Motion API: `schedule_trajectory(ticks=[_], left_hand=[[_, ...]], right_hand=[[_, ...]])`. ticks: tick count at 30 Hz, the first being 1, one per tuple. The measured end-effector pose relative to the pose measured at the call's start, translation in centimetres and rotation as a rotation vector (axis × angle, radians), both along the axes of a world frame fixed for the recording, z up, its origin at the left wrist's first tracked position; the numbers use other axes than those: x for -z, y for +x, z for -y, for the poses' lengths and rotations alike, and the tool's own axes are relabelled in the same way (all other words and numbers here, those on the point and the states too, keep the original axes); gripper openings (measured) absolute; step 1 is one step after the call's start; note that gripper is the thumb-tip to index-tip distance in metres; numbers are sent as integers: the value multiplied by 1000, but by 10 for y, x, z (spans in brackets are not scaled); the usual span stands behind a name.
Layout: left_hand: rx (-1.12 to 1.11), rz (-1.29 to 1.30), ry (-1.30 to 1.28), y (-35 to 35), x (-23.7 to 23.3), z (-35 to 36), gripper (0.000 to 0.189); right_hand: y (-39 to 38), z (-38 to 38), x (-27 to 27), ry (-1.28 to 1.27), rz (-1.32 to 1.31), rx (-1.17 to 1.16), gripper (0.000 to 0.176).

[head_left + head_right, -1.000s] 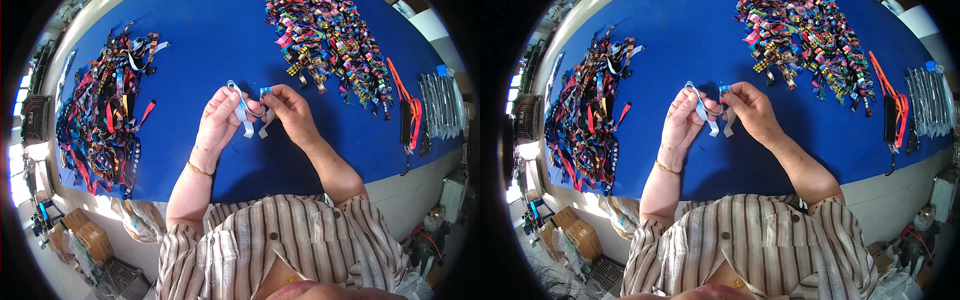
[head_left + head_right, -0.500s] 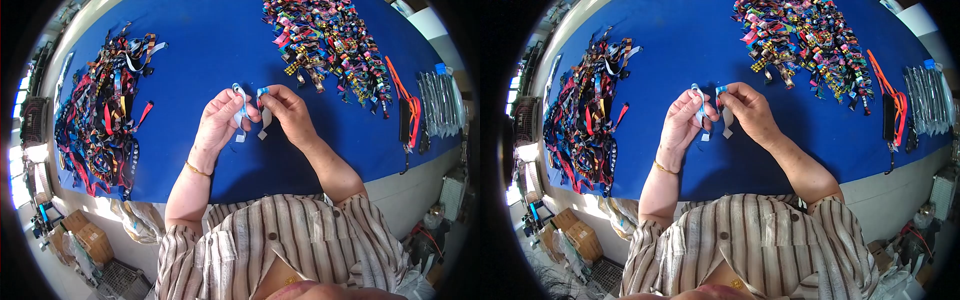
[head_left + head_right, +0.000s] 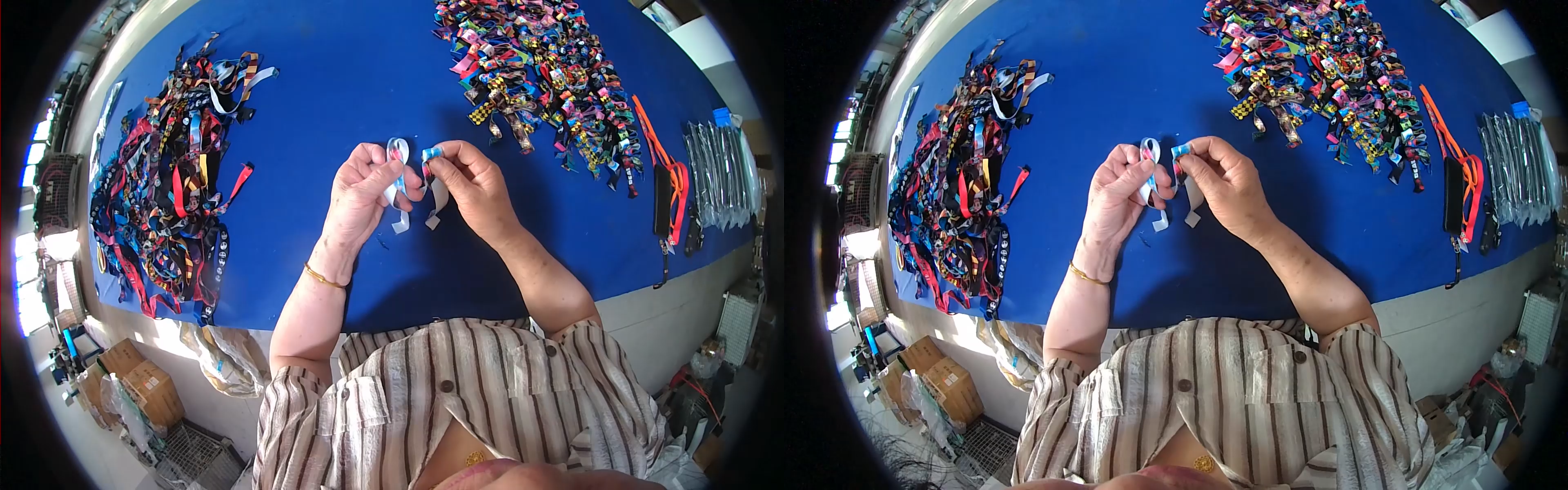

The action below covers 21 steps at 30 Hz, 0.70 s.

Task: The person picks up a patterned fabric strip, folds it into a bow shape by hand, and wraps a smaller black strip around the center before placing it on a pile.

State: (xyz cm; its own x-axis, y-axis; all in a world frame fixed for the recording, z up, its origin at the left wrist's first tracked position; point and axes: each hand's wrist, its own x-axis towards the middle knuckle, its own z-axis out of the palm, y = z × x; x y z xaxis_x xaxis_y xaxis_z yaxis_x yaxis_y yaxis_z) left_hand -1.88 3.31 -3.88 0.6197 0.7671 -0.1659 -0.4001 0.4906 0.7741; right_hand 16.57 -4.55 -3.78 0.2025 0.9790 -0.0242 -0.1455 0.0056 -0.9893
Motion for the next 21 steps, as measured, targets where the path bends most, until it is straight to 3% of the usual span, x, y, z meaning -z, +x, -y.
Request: schedule_trajectory(ticks=[10,16,21], left_hand=[[33,-60,85,4,1,5,9],[16,-121,178,6,1,9,10],[110,-295,223,1,-4,9,15]], right_hand=[[0,4,-7,28,170,-3,11],[-1,-1,-12,86,-73,-86,16],[9,-1,-16,-11,4,-133,29]])
